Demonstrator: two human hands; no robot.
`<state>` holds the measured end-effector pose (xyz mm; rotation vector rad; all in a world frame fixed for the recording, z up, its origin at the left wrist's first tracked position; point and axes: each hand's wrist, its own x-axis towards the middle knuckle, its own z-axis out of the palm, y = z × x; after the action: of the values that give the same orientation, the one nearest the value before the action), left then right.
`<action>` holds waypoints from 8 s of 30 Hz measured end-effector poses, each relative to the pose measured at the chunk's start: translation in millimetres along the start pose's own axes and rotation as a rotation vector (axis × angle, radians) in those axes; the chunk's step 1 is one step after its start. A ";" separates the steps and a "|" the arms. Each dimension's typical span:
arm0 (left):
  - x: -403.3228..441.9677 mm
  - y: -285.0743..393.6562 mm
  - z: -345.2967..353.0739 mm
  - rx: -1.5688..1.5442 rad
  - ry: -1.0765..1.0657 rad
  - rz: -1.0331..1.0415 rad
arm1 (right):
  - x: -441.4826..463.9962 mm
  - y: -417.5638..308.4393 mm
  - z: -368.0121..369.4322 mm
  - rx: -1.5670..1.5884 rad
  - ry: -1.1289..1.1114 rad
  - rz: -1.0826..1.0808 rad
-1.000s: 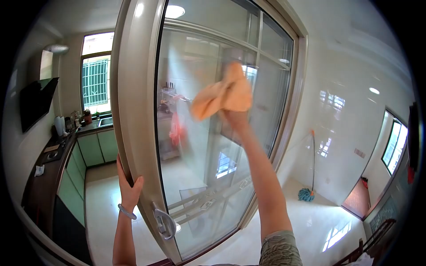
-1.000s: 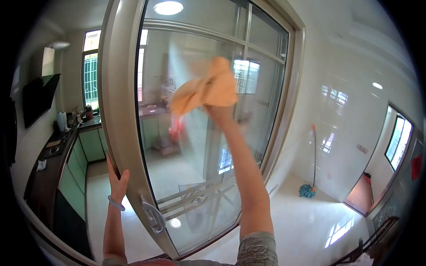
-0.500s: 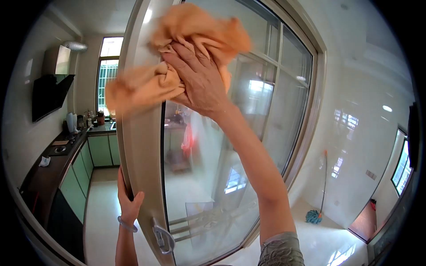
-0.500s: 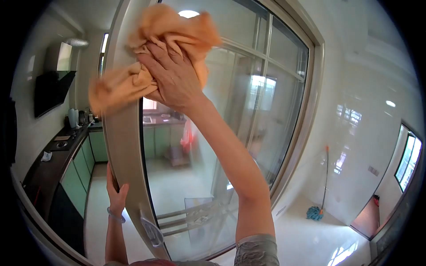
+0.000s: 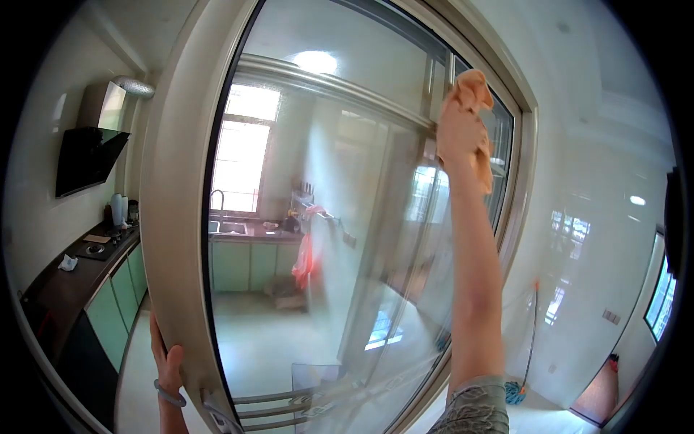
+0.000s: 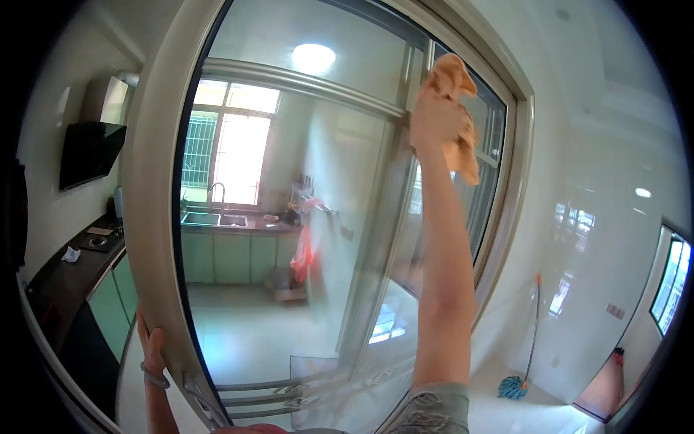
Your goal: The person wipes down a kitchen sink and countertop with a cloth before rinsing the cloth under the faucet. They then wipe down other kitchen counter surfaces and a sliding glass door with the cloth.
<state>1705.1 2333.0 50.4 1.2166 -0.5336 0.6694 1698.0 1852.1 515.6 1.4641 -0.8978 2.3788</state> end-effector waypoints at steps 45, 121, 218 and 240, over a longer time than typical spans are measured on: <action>-1.9 -7.2 -52.2 0.100 0.344 -0.227 | -337.4 197.9 -153.1 1.053 -0.710 -0.049; -4.7 7.8 -29.9 0.239 0.489 -0.147 | -299.3 225.2 -103.3 1.837 -1.170 -0.224; -17.4 11.4 23.7 0.264 0.093 0.171 | -511.8 83.4 -455.2 1.497 -2.116 0.723; -53.8 31.0 25.7 0.379 0.185 0.067 | -597.5 133.8 -479.0 1.892 -1.938 0.372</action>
<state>1644.8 2304.8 40.6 1.4754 -0.3003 0.9596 1572.3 2111.0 -206.6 -1.5779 -0.7930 -0.0890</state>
